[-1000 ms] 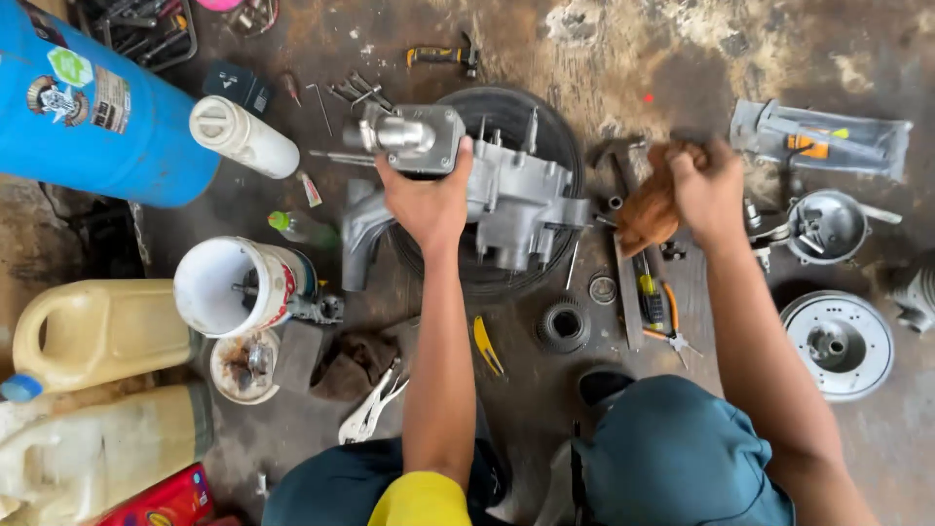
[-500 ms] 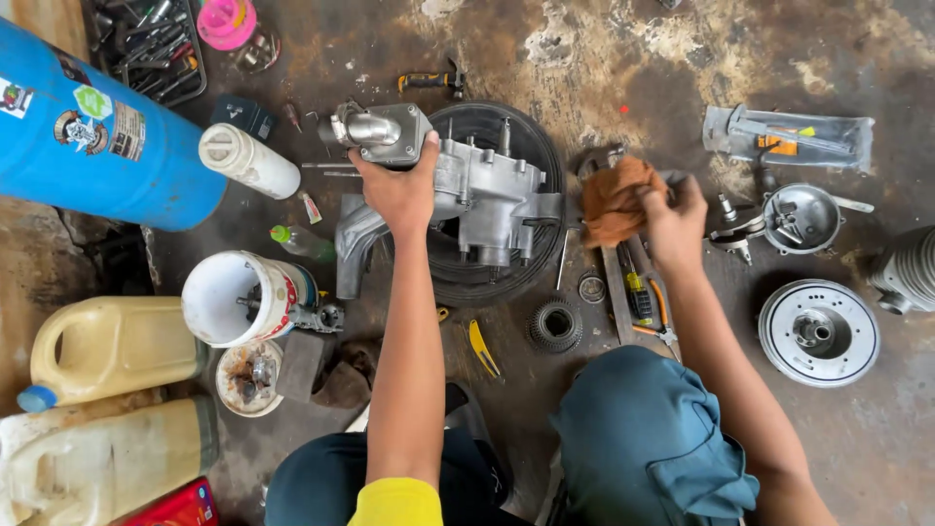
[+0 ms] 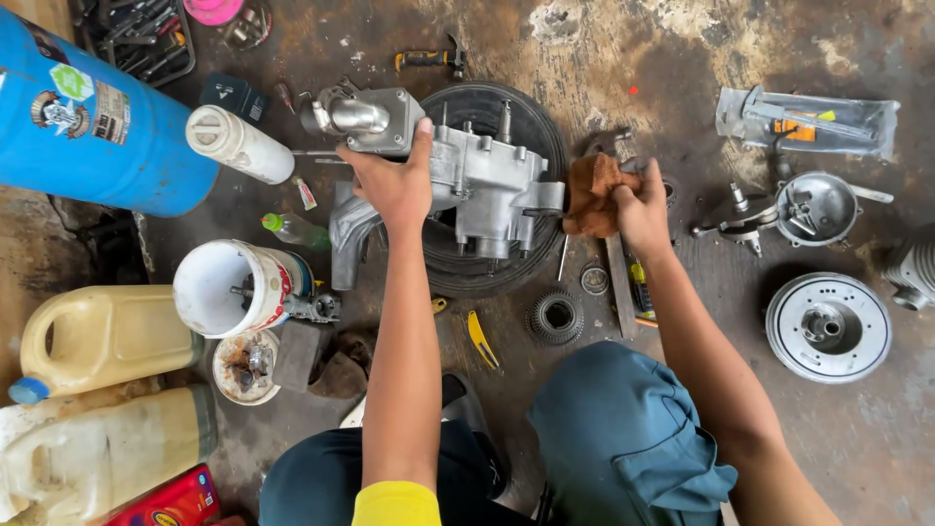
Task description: The person sits on the workshop floor and wipes a motorcycle engine casing with a cloth, turning it to clean different sides. They then hold the casing steady and use a yellow utility knife to scrape along its edge and surfaces.
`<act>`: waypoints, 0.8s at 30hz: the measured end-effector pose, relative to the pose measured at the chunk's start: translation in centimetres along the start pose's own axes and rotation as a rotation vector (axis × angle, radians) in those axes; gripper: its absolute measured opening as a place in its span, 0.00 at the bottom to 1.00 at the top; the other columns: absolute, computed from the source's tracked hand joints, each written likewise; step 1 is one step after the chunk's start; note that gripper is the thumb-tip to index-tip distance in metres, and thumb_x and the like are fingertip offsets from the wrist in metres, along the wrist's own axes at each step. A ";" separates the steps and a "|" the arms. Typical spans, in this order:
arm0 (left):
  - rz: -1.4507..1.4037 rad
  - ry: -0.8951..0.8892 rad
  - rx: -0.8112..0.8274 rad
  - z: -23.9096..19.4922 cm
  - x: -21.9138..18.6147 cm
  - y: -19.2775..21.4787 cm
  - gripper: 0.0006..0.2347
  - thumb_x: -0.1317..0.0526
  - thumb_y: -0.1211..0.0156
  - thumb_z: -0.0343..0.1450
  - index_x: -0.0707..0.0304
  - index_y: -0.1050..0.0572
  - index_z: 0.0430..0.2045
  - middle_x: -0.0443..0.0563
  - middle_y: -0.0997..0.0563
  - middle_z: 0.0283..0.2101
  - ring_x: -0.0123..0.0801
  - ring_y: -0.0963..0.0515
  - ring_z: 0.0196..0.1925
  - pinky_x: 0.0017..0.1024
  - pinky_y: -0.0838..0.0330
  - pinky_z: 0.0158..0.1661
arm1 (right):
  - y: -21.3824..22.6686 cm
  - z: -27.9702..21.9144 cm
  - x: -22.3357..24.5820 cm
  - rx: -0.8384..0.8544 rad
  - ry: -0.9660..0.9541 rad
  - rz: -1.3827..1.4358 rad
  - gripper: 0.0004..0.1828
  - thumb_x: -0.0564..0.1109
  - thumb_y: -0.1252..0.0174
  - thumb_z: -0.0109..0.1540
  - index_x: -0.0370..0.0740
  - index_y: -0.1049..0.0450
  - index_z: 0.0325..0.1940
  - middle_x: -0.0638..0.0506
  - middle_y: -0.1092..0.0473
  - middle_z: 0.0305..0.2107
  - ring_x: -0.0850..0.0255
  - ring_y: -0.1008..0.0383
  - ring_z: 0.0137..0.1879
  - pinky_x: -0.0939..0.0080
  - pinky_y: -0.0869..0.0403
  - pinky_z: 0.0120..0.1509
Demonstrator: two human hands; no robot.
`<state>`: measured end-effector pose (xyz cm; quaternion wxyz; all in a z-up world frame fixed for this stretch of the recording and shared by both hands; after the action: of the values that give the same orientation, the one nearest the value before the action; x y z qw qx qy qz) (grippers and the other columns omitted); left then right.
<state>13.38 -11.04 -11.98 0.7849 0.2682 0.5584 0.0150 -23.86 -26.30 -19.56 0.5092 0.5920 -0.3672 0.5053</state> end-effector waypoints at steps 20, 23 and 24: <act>0.013 -0.025 -0.056 -0.4 1.4 -0.2 0.47 0.42 0.25 0.66 0.64 0.53 0.70 0.71 0.34 0.68 0.56 0.32 0.70 0.49 0.53 0.69 | -7.5 -3.1 6.3 0.180 0.360 -0.199 0.15 0.43 0.39 0.67 0.39 0.33 0.55 0.43 0.43 0.47 0.30 0.31 0.51 0.35 0.29 0.56; 0.012 -0.041 -0.060 -0.4 1.2 -0.7 0.46 0.42 0.25 0.65 0.62 0.51 0.70 0.70 0.33 0.67 0.56 0.30 0.68 0.47 0.52 0.69 | -7.3 -1.4 3.4 0.159 0.375 -0.102 0.15 0.52 0.40 0.70 0.40 0.32 0.52 0.42 0.42 0.48 0.32 0.31 0.55 0.38 0.30 0.60; -0.002 -0.043 -0.064 -0.4 1.4 -0.6 0.46 0.41 0.25 0.66 0.62 0.52 0.70 0.69 0.33 0.68 0.56 0.30 0.69 0.47 0.53 0.69 | -7.2 -1.2 2.7 0.135 0.343 -0.053 0.20 0.50 0.40 0.70 0.29 0.34 0.53 0.32 0.42 0.50 0.24 0.34 0.57 0.29 0.34 0.60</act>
<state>13.38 -10.99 -13.53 0.8048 0.2427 0.5410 0.0264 -16.65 -23.41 -18.63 0.5365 0.5395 -0.2244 0.6089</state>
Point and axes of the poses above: each hand's wrist, its own z-axis towards the middle knuckle, its own y-axis out of the back of the hand, x = y × z, the point moved 10 cm from there along z, towards the middle knuckle
